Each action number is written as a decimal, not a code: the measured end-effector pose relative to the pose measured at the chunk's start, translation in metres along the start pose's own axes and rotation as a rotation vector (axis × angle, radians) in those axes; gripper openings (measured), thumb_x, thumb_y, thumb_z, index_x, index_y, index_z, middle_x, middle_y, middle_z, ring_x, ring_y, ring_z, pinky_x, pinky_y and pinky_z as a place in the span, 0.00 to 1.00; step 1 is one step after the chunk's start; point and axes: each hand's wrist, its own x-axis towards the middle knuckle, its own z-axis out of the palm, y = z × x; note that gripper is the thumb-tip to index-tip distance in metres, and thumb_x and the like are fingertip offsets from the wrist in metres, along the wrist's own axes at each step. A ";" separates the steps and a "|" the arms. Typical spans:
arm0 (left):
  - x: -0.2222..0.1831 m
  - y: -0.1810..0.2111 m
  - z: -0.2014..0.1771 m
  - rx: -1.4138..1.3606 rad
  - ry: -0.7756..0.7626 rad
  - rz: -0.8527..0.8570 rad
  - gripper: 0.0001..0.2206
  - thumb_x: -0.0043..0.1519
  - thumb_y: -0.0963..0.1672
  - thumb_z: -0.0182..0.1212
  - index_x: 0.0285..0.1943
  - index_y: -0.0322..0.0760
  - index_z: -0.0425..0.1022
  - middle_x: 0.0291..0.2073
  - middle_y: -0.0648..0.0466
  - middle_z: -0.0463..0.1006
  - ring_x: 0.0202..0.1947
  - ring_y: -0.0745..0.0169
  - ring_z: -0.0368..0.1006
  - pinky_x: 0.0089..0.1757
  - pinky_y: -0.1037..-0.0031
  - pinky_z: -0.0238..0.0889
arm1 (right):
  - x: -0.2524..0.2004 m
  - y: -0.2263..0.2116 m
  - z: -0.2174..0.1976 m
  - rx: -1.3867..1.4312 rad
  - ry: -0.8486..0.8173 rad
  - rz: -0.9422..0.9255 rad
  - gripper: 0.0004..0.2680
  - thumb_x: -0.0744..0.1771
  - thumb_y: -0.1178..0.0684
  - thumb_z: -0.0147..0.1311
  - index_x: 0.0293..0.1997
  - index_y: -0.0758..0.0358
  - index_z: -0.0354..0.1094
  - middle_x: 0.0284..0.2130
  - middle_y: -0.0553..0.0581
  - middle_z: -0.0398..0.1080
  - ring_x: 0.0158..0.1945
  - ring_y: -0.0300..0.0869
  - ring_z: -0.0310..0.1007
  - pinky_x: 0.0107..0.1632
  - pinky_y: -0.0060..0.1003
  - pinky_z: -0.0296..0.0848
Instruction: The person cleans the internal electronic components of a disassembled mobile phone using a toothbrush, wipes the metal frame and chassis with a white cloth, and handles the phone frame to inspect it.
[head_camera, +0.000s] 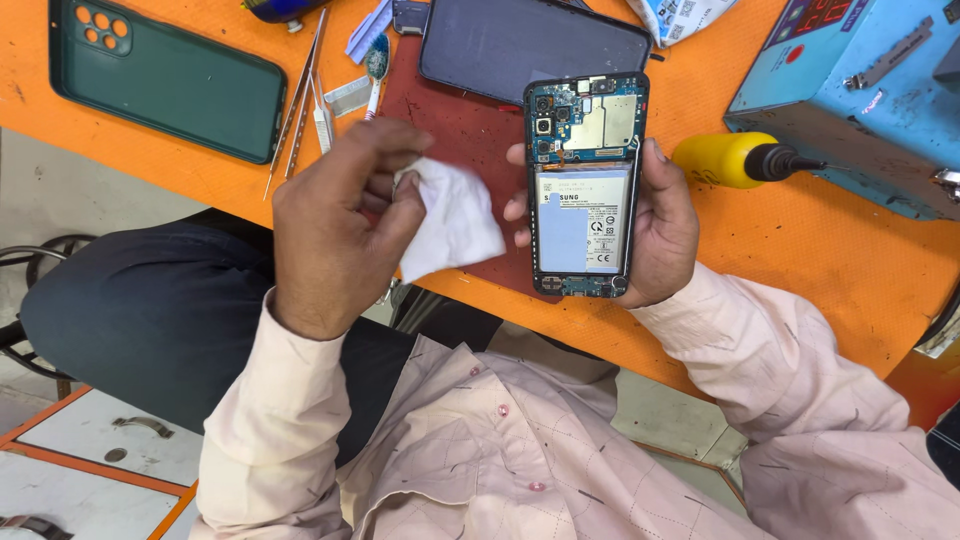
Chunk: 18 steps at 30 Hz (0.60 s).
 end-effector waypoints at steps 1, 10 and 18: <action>0.001 -0.003 -0.002 0.000 -0.001 -0.001 0.13 0.60 0.38 0.62 0.53 0.37 0.76 0.41 0.57 0.83 0.39 0.60 0.82 0.43 0.72 0.75 | 0.000 0.000 0.000 0.001 0.002 0.000 0.25 0.74 0.34 0.36 0.76 0.63 0.52 0.68 0.72 0.60 0.57 0.59 0.73 0.57 0.54 0.77; 0.000 -0.018 0.011 0.533 -0.040 0.571 0.15 0.62 0.38 0.65 0.58 0.29 0.78 0.54 0.45 0.76 0.55 0.47 0.73 0.54 0.63 0.69 | 0.000 -0.003 0.005 -0.097 0.067 -0.007 0.27 0.74 0.32 0.37 0.76 0.64 0.50 0.65 0.73 0.63 0.56 0.56 0.72 0.57 0.51 0.76; -0.009 -0.015 0.015 0.622 0.023 0.471 0.08 0.63 0.39 0.64 0.49 0.30 0.74 0.62 0.44 0.72 0.57 0.47 0.70 0.55 0.64 0.67 | 0.005 -0.005 0.011 -0.136 0.043 0.008 0.32 0.73 0.29 0.41 0.77 0.71 0.47 0.61 0.69 0.65 0.57 0.53 0.72 0.57 0.48 0.75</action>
